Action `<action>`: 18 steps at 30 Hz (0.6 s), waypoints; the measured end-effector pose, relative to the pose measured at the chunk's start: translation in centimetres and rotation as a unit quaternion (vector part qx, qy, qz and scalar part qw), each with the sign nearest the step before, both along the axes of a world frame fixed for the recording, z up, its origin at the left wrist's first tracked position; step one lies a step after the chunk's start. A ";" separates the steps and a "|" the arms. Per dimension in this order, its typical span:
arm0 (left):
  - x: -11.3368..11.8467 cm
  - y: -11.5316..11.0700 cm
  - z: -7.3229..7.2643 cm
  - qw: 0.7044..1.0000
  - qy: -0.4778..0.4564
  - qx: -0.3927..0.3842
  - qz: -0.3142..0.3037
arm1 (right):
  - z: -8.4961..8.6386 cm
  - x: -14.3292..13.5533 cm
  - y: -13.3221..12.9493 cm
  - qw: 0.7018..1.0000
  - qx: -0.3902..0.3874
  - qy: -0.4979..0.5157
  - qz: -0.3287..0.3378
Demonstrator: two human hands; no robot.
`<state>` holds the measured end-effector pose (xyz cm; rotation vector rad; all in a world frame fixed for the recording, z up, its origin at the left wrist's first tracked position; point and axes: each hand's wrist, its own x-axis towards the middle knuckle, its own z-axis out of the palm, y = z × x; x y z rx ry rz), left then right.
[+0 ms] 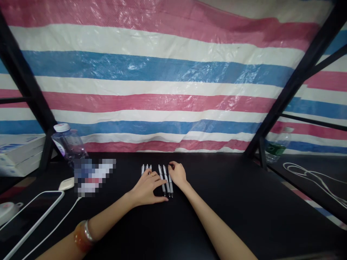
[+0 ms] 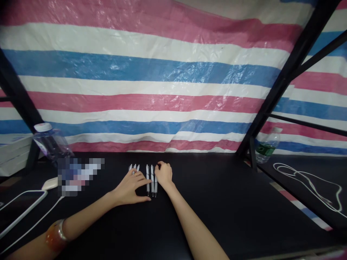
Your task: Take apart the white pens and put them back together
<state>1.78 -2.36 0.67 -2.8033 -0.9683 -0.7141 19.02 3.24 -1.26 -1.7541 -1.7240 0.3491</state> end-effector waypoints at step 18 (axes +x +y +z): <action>-0.1 0.5 -1.2 0.999 -0.018 -0.041 0.012 | 0.0 0.0 0.0 1.000 -0.001 0.005 0.015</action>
